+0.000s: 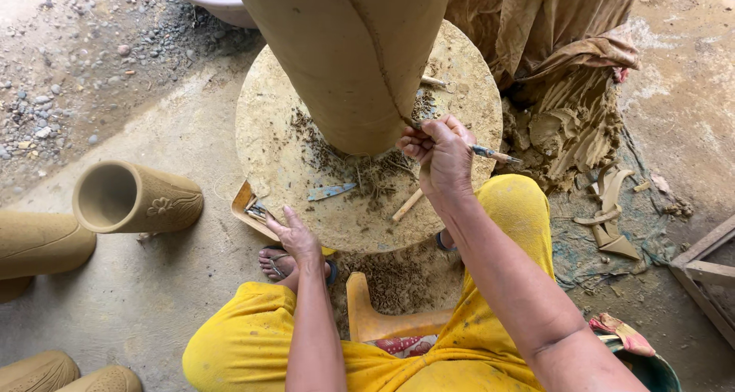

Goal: The person carves floral patterns and lines into a large clay pot using various small tools. They rotate the pot on a wooden stand to access different sides and switch between tools to refine the design.

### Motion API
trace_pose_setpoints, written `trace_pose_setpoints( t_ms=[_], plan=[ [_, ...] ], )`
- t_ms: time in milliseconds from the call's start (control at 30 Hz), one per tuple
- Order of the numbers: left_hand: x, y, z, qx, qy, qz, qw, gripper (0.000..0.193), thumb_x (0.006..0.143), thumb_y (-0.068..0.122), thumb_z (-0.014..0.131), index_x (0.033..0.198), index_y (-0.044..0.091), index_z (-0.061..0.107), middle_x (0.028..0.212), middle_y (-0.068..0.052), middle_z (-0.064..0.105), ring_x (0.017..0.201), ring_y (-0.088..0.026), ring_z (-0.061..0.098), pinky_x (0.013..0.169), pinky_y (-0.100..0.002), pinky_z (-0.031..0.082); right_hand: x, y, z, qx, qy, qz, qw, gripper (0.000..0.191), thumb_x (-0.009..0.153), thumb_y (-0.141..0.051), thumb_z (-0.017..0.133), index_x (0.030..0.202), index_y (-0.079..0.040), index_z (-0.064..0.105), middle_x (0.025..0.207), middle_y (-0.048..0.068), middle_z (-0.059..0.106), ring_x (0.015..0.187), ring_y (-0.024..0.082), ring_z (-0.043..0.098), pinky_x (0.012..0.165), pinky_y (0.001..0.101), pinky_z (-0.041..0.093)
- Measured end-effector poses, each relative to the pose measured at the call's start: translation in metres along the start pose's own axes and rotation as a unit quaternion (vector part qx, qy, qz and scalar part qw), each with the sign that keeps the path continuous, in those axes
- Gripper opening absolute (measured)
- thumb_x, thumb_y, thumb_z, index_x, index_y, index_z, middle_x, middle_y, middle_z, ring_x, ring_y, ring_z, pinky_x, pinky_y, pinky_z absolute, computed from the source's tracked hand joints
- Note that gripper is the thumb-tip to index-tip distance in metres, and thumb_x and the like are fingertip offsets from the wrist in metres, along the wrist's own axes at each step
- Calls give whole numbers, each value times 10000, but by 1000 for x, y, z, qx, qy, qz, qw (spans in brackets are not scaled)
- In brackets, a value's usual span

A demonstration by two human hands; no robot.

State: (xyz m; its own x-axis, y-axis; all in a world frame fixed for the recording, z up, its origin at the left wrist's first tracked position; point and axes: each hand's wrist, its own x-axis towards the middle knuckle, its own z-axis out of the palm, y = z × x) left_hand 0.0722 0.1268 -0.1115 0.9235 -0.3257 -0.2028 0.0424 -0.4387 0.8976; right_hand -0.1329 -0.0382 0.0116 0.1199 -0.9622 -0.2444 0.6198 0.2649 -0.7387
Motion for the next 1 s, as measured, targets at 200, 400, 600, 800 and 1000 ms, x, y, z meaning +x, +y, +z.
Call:
trace_pose_setpoints(
  t_ms=[200, 400, 600, 800, 1000],
  plan=[
    [-14, -9, -1, -17, 14, 35, 999, 685, 1079, 480, 471, 1564, 60, 229, 1550, -335, 384, 1383, -466, 471, 1148, -492, 389, -13, -13, 11, -2, -7, 11, 1000, 170, 971, 83, 511, 855, -39, 482, 789, 226, 689, 624, 253, 712, 539, 313, 614],
    [-25, -9, 1, -13, 29, -8, 999, 660, 1031, 484, 490, 1528, 101, 287, 1421, -336, 528, 1245, -454, 589, 1040, -504, 457, -15, -23, 20, -2, -16, 4, 1000, 132, 969, 69, 482, 865, -12, 486, 792, 243, 691, 623, 257, 714, 533, 309, 614],
    [-28, -11, 3, 12, 52, 11, 999, 622, 1054, 486, 490, 1500, 90, 314, 1393, -345, 551, 1213, -481, 602, 1001, -525, 469, -14, -29, 21, -44, -29, 12, 999, 134, 979, 51, 478, 865, -18, 478, 797, 237, 683, 620, 253, 715, 523, 296, 614],
    [-34, -11, 4, 32, 43, -33, 998, 620, 1041, 480, 467, 1512, 117, 292, 1398, -345, 538, 1193, -509, 599, 988, -539, 475, -18, -41, 27, -40, -69, -5, 997, 125, 991, 48, 476, 880, -10, 486, 800, 234, 687, 624, 260, 721, 538, 310, 625],
    [-36, -8, 2, 33, 65, 44, 996, 617, 1051, 485, 479, 1496, 101, 289, 1368, -356, 562, 1173, -514, 611, 967, -552, 490, -39, -77, 45, -42, -123, -62, 990, 133, 994, 61, 495, 882, 8, 542, 810, 245, 701, 636, 273, 727, 567, 348, 640]
  ],
)
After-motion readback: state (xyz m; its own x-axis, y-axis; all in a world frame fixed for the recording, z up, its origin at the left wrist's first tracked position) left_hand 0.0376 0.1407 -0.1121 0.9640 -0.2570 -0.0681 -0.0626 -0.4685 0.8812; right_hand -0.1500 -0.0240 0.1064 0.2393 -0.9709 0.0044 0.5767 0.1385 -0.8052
